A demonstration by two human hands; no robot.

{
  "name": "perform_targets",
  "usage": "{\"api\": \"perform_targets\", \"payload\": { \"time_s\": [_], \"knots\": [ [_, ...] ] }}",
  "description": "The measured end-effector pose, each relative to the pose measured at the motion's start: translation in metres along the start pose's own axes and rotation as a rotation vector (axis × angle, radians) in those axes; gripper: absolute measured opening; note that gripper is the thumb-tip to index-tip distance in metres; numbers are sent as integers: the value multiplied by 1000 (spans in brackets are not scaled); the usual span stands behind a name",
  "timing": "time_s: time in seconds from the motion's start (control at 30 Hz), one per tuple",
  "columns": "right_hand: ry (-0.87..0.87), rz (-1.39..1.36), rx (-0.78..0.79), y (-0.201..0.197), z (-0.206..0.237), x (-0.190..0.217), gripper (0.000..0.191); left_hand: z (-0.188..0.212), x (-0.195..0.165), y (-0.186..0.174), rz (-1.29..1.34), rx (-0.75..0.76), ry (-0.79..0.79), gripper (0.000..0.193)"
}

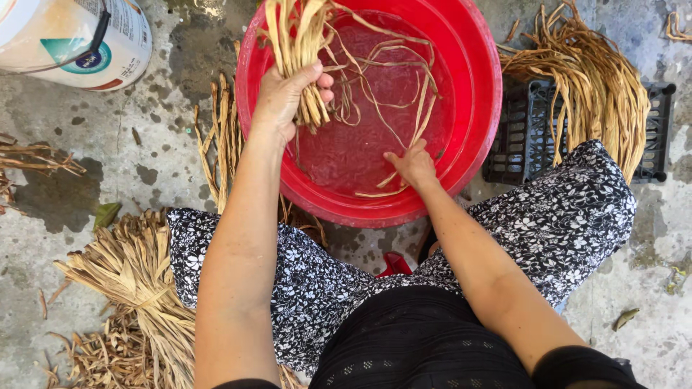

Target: The person sits on the ground and washes dried tobacco leaves in a red basin of water. They submerge bundles of leaves, swish and press them under the water, separate individual leaves, and lift the wetted bundles out of the basin.

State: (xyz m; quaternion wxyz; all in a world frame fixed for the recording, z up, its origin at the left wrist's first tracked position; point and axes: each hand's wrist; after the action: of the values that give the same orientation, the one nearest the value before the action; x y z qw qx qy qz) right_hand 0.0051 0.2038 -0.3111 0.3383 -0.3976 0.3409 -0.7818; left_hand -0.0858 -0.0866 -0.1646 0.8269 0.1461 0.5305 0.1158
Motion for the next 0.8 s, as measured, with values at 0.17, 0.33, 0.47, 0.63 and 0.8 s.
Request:
{"api": "perform_targets", "payload": {
  "time_s": [0.17,0.33,0.47,0.63,0.8],
  "knots": [
    [105,-30,66,23,-11,-24,63,16,-32,-2,38,6,95,23],
    [139,-257,265,16,-28,-24,37,23,-47,-17,269,17,346,21],
    [180,-667,185,-12,-35,-6,23,21,-41,-19,334,-13,375,17],
    [-20,-1060,453,-66,-23,39,18,7,-2,8,-74,-3,0,25],
    [-153,-1083,611,-88,-1,74,25,2,55,31,-258,196,-31,41]
  ]
}}
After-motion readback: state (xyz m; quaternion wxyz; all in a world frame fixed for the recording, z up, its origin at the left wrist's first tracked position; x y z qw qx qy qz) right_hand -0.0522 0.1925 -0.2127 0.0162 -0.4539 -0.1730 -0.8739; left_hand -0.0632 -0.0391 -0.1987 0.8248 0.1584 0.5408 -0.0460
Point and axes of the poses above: each hand's wrist, its own z-axis away from the middle knuckle, its own y-axis out of the palm, x = y × z, and after that the axes turned 3 degrees about -z, right-handed
